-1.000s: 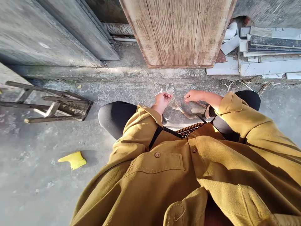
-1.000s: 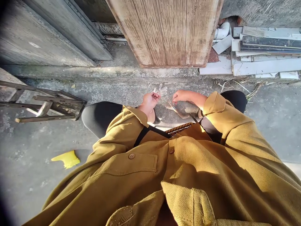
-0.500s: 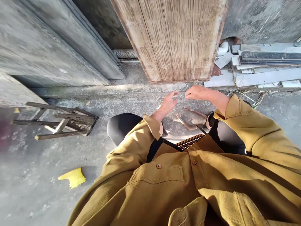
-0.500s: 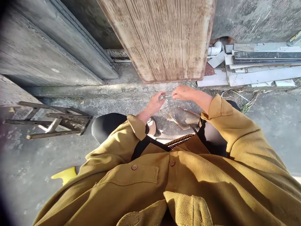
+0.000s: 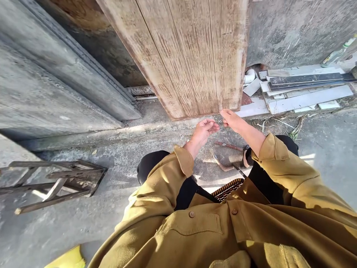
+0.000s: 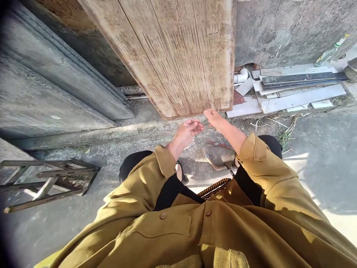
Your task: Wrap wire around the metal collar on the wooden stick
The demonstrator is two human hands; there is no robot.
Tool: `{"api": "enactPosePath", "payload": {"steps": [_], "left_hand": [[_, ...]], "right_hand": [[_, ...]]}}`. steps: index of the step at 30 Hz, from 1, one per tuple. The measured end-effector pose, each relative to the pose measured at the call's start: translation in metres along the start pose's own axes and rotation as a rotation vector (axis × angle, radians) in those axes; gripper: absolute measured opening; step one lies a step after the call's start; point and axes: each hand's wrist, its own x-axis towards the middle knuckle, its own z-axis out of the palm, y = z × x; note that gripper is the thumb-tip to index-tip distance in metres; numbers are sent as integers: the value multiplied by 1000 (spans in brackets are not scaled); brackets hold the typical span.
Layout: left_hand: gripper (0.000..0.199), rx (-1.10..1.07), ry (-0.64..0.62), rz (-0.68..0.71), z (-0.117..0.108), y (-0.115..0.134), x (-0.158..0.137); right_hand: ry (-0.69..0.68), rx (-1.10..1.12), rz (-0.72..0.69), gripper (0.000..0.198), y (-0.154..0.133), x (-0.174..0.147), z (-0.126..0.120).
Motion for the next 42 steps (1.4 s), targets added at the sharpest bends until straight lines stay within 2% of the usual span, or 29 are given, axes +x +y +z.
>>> {"api": "enactPosePath", "payload": {"steps": [3, 5, 8, 11, 17, 21, 26, 29, 32, 36, 42], "left_hand": [[21, -49, 0, 60, 8, -10, -1], [24, -17, 8, 118, 10, -16, 1], [21, 106, 34, 229, 5, -24, 6], [9, 259, 80, 353, 0, -29, 10], [5, 539, 98, 412, -1, -29, 7], [7, 512, 89, 400, 3, -31, 5], [9, 507, 85, 347, 6, -32, 4], [11, 442, 91, 322, 2, -24, 5], [19, 342, 107, 383, -4, -8, 6], [31, 314, 39, 364, -8, 9, 3], [43, 240, -61, 257, -9, 8, -2]], "right_hand": [[90, 251, 77, 27, -2, -5, 3], [111, 312, 73, 34, -3, -8, 5], [86, 244, 103, 31, -2, -11, 8], [19, 153, 147, 23, 0, -13, 6], [-38, 121, 125, 20, -4, -18, -2], [-70, 135, 141, 15, -4, -19, -4], [-78, 68, 91, 21, -3, -19, -4], [-101, 6, 55, 22, -4, -20, -7], [-183, -47, 58, 21, -6, -22, -11], [-254, -96, 90, 22, -9, -24, -12], [-265, -130, 82, 20, -8, -24, -10]]}}
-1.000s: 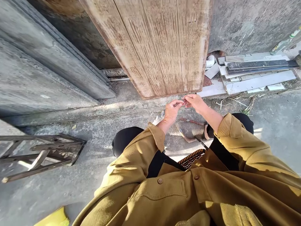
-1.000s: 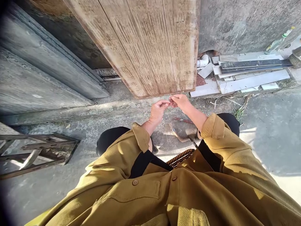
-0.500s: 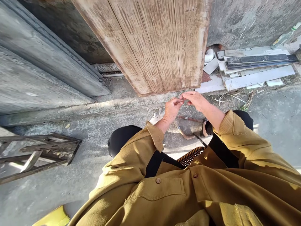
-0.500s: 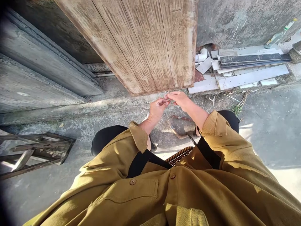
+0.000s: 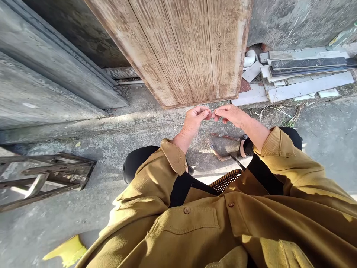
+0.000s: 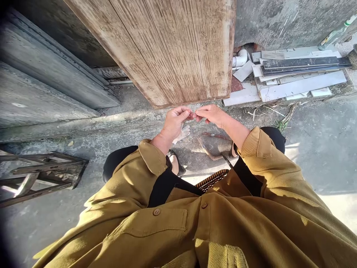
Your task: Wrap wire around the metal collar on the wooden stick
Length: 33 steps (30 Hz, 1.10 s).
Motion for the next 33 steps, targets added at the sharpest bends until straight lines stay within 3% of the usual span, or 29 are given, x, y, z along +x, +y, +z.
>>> {"api": "enactPosePath", "payload": {"steps": [5, 15, 25, 33], "left_hand": [[46, -57, -54, 17, -1, -1, -1], [29, 12, -41, -24, 5, 5, -4], [17, 140, -68, 21, 3, 5, -4], [23, 103, -116, 62, 0, 6, -4]], "right_hand": [[-24, 19, 6, 19, 2, 1, -1], [-81, -16, -3, 19, 4, 2, -4], [-121, -1, 64, 19, 4, 3, -6], [-118, 69, 56, 18, 8, 5, -7]]}}
